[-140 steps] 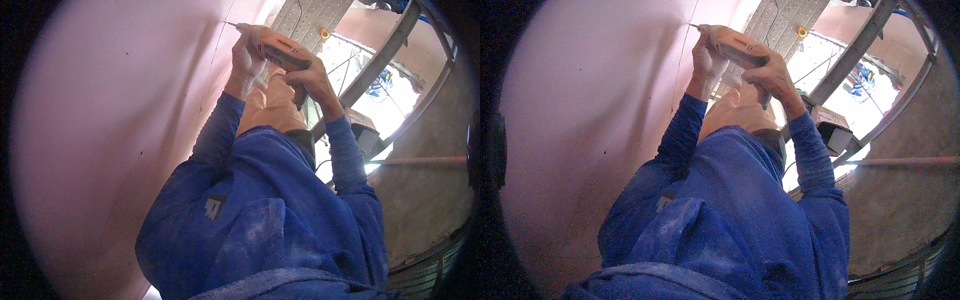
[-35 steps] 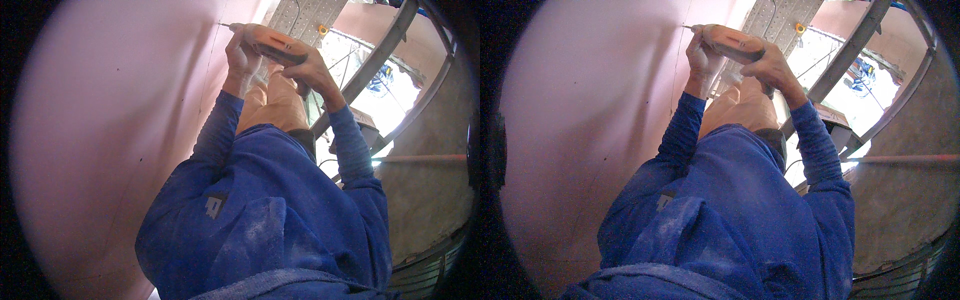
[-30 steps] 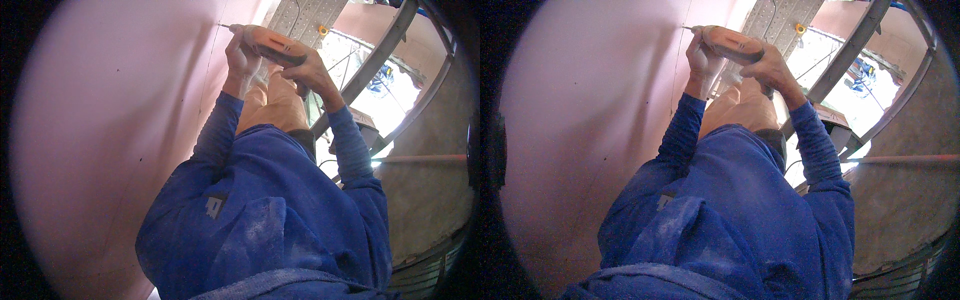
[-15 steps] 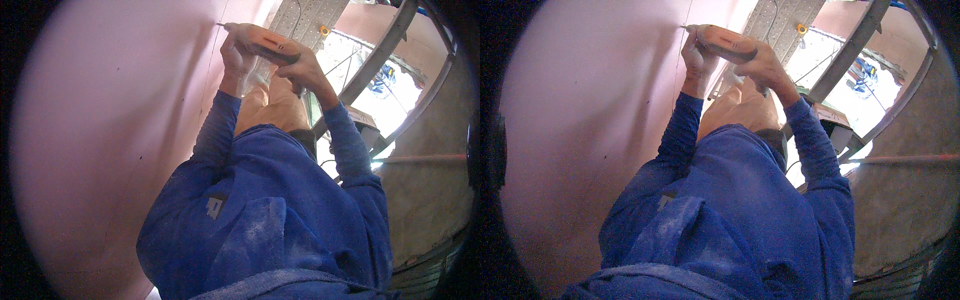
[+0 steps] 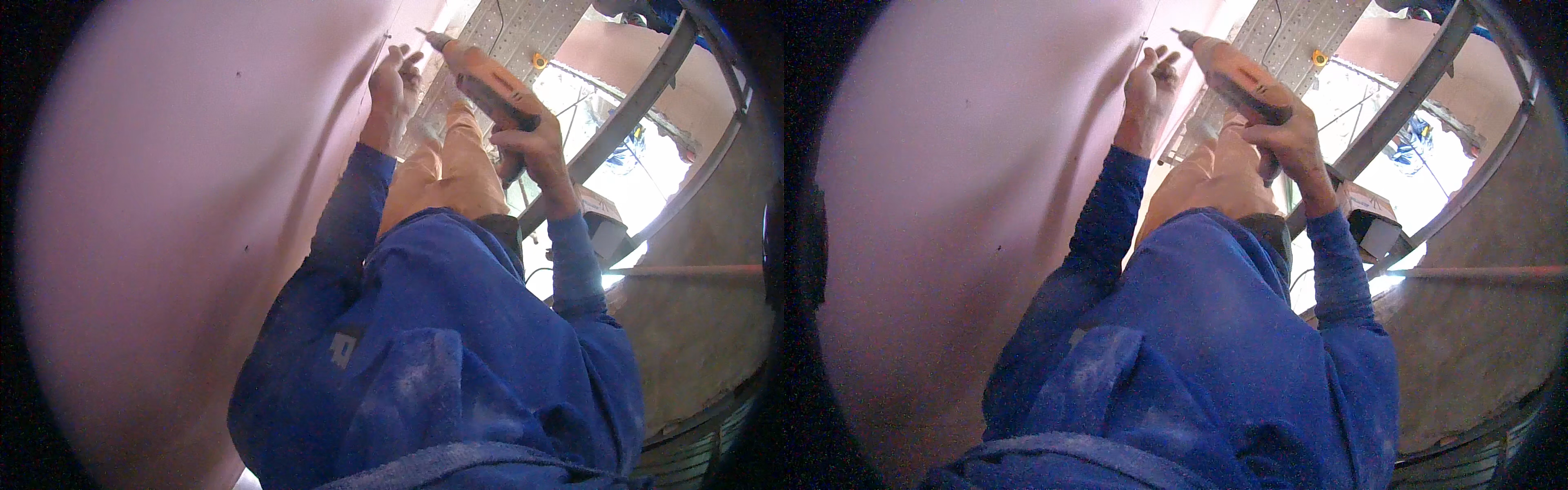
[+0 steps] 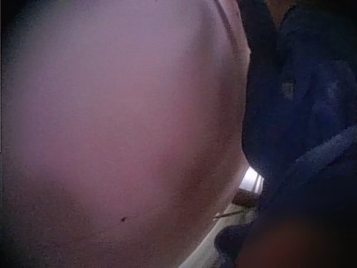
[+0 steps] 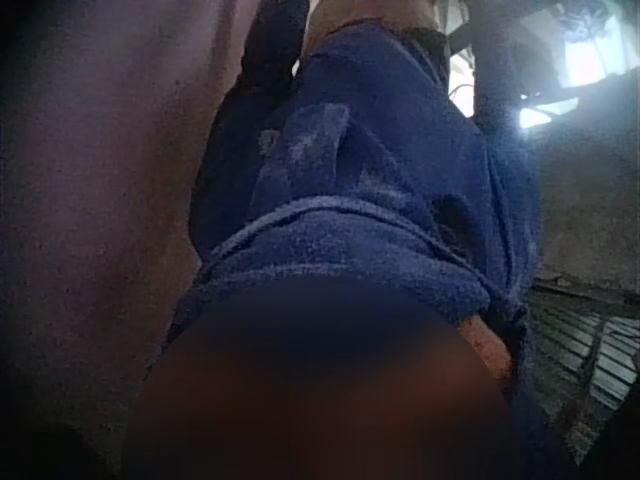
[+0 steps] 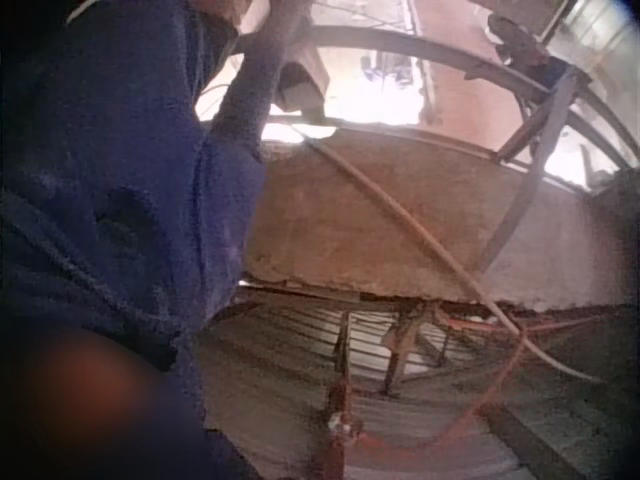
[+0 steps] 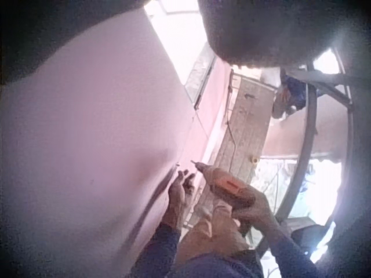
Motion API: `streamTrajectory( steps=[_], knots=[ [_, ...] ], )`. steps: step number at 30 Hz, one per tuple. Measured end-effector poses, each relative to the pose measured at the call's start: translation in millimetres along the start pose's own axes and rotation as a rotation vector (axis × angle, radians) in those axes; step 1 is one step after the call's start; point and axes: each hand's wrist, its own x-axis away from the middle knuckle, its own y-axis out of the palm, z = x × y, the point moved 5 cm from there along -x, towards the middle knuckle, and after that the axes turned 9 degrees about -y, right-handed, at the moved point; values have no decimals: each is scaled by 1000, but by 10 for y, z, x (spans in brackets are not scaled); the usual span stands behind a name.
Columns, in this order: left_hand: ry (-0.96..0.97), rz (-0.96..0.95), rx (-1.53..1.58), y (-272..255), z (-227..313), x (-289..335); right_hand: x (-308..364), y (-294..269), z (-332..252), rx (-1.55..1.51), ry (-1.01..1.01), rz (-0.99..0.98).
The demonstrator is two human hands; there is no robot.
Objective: The person uses a cordless drill to drive screws into a ceiling drywall sheet, securing it to the overhead structure. The camera is head-mounted and points upward, showing the drill and hands working along the ceiling surface.
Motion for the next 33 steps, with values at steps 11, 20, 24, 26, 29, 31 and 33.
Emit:
streamTrajectory(
  steps=[11,20,24,26,29,31,33],
  knots=[
    [-9,42,317,63,162,-364,102,-121,-192,-84,-36,41],
    [-49,-52,452,113,152,-351,138,-49,-60,-90,-55,-4],
    [-101,-239,663,169,116,-399,163,-117,-59,-34,11,-16],
    [-79,-225,627,144,108,-401,167,-143,-85,-26,21,-9],
    [-66,-229,549,112,106,-354,171,-146,-134,-50,10,6],
    [-75,-256,536,126,108,-334,151,-138,-170,-70,-26,15],
    [-113,-221,580,114,86,-324,145,-135,-184,-42,-29,1]
  ],
)
